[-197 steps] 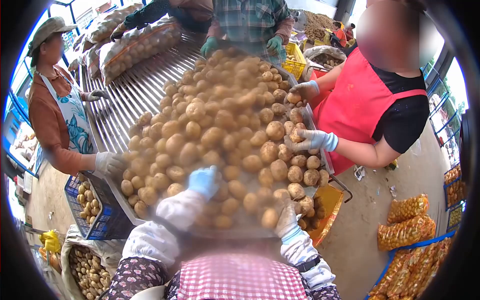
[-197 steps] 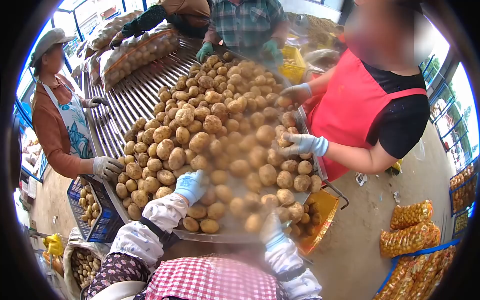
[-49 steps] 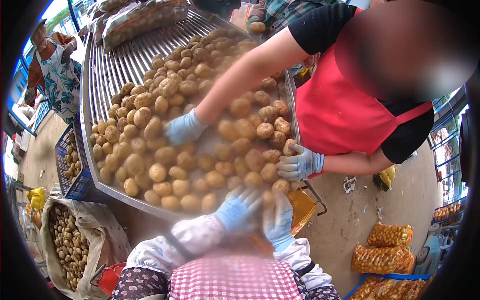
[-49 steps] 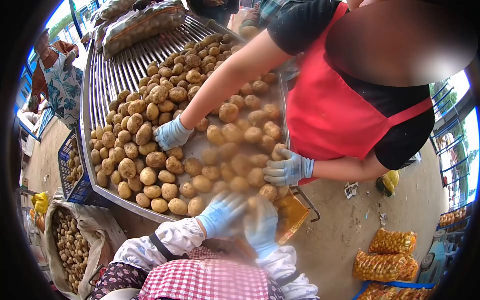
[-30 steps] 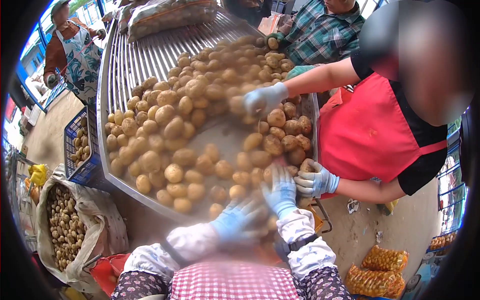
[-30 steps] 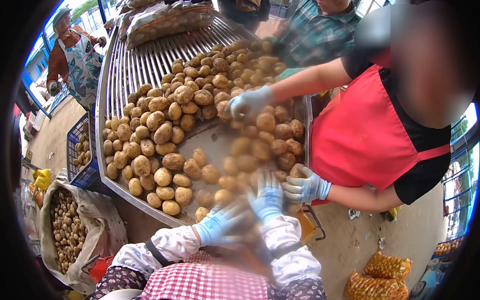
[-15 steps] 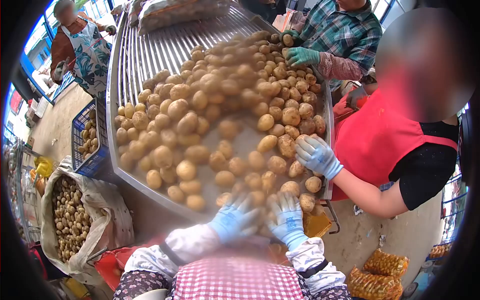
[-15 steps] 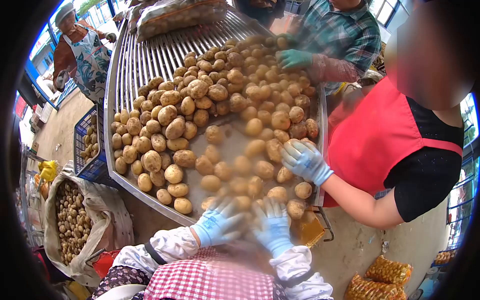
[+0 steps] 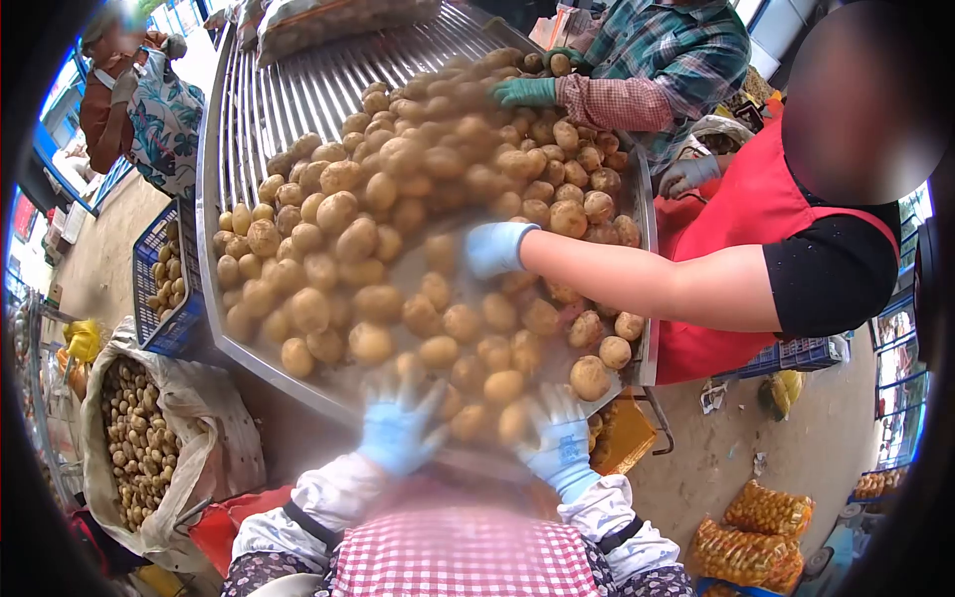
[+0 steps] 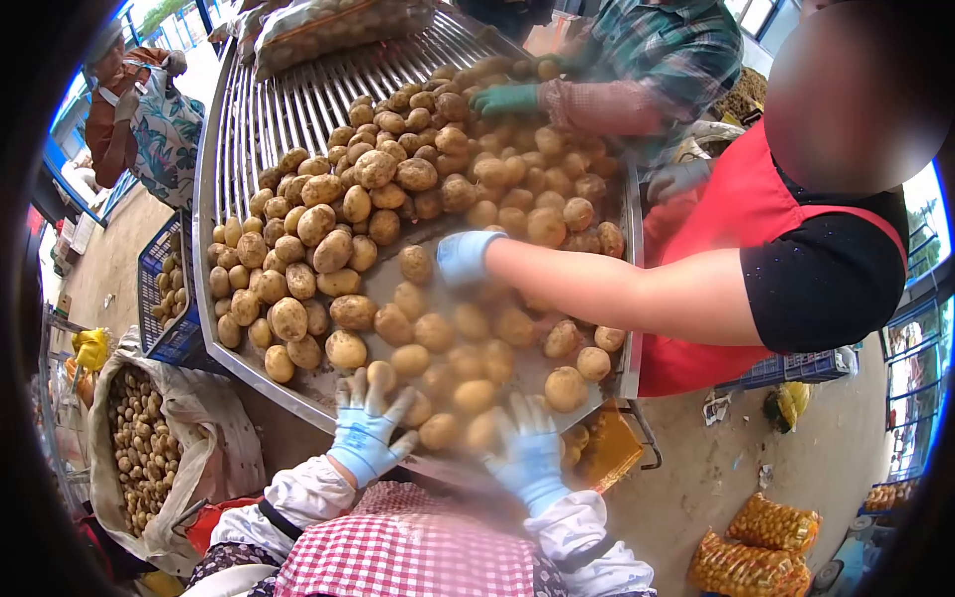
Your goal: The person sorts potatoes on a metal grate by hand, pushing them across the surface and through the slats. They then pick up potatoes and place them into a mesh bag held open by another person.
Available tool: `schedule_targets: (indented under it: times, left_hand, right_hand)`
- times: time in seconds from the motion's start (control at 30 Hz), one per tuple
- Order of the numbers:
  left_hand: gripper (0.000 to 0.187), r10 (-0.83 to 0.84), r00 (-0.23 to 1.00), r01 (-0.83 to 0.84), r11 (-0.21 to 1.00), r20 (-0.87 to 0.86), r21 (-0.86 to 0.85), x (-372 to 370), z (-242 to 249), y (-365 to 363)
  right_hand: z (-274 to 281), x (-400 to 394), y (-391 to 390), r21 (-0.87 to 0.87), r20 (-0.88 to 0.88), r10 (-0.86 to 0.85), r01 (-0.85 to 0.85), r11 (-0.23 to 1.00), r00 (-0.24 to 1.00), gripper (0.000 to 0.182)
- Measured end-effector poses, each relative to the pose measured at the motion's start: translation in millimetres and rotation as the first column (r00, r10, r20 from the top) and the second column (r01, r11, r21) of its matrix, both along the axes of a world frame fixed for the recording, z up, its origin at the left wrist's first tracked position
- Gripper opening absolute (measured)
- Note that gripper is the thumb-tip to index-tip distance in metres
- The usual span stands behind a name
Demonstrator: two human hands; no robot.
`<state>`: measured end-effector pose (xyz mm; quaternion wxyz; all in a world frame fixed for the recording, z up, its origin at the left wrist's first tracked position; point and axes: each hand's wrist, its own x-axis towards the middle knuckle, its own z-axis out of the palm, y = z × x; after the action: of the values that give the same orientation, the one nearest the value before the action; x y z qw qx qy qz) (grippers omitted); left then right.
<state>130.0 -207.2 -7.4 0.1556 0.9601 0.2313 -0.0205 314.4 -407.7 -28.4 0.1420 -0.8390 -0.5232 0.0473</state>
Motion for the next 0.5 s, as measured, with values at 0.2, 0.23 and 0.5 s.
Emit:
schedule_targets:
  times: [0.2,0.23,0.5]
  left_hand:
    - [0.067,-0.308,0.937,0.331,0.934,0.162,-0.137,38.4,-13.8,-22.3]
    - [0.065,-0.37,0.891,0.412,0.903,0.264,-0.121,35.5,-19.1,-14.6]
    - [0.081,0.085,0.985,-0.106,0.985,0.153,0.139,66.2,-9.0,61.8]
  right_hand:
    - [0.0,6.0,23.6,0.006,0.001,-0.002,0.002,1.0,1.0,0.063]
    - [0.4,10.8,14.2,-0.009,-0.032,0.021,-0.022,1.0,0.999,0.064]
    - [5.4,58.1,-27.5,0.387,0.021,-0.114,0.097,0.917,0.993,0.03]
